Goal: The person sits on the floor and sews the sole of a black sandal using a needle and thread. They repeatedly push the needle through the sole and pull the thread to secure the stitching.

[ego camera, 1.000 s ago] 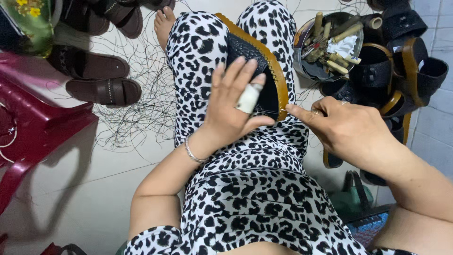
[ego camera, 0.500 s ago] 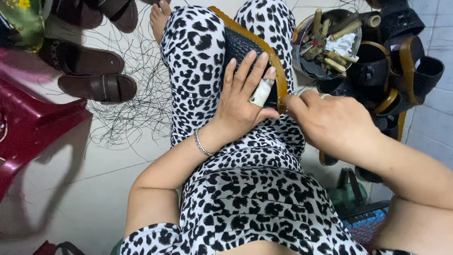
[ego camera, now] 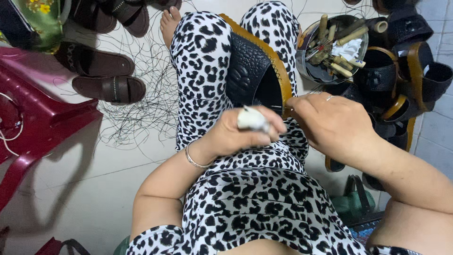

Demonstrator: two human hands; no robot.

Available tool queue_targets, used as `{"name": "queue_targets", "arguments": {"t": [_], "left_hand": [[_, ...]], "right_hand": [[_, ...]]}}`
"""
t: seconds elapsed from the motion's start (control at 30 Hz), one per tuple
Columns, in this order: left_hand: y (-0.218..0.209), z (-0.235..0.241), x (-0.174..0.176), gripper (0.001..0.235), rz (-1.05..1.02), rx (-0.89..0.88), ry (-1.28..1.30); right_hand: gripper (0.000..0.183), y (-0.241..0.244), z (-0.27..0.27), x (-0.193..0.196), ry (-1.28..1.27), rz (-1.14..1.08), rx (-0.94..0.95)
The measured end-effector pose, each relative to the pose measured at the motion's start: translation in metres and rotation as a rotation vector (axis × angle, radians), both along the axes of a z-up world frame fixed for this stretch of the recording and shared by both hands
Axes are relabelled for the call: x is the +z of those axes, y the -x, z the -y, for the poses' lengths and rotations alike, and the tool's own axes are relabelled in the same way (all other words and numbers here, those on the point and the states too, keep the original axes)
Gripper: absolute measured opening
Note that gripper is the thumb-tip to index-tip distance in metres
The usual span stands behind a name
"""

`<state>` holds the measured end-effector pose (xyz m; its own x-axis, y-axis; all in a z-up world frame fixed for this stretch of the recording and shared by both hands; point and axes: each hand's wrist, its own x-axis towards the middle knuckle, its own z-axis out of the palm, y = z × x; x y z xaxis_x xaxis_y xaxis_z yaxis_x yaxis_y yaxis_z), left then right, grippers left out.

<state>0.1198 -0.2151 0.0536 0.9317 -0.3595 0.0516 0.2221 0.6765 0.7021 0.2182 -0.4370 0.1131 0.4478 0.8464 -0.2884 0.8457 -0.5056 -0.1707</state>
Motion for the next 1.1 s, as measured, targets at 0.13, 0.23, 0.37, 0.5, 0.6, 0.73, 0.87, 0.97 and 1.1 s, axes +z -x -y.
{"name": "queue_targets", "arguments": {"t": [0.13, 0.23, 0.37, 0.5, 0.6, 0.73, 0.87, 0.97, 1.1], "left_hand": [[-0.009, 0.005, -0.011, 0.019, -0.082, 0.057, -0.636], [-0.010, 0.013, -0.004, 0.029, -0.041, -0.066, -0.973], [-0.016, 0.003, -0.004, 0.027, -0.019, 0.044, -0.923], [-0.009, 0.000, -0.019, 0.026, 0.145, 0.307, -0.932], [-0.007, 0.008, -0.025, 0.030, 0.284, 0.413, -1.096], [-0.002, 0.018, -0.019, 0.040, 0.119, 0.164, -1.242], [-0.003, -0.001, -0.009, 0.020, -0.089, 0.373, -0.794], [0.001, -0.019, 0.000, 0.024, -0.160, 0.502, -0.552], [0.001, -0.017, 0.003, 0.023, -0.141, 0.486, -0.462]], "right_hand": [[0.017, 0.006, -0.001, 0.001, -0.146, 0.121, 0.007], [0.026, 0.011, 0.006, 0.006, -0.108, 0.248, 0.079], [0.093, 0.002, 0.017, 0.040, 0.306, 0.014, 0.095], [0.052, -0.004, 0.067, 0.062, 0.195, 0.067, -0.188], [0.046, -0.007, 0.053, 0.040, -0.019, -0.123, -0.241], [0.008, 0.010, 0.024, -0.007, -0.703, -0.828, -0.551], [0.040, 0.005, 0.027, 0.016, -0.786, -1.182, -0.363], [0.027, 0.017, 0.048, 0.010, -0.875, -0.877, -0.544], [0.030, 0.018, 0.034, -0.017, -0.684, -0.526, -0.448]]}}
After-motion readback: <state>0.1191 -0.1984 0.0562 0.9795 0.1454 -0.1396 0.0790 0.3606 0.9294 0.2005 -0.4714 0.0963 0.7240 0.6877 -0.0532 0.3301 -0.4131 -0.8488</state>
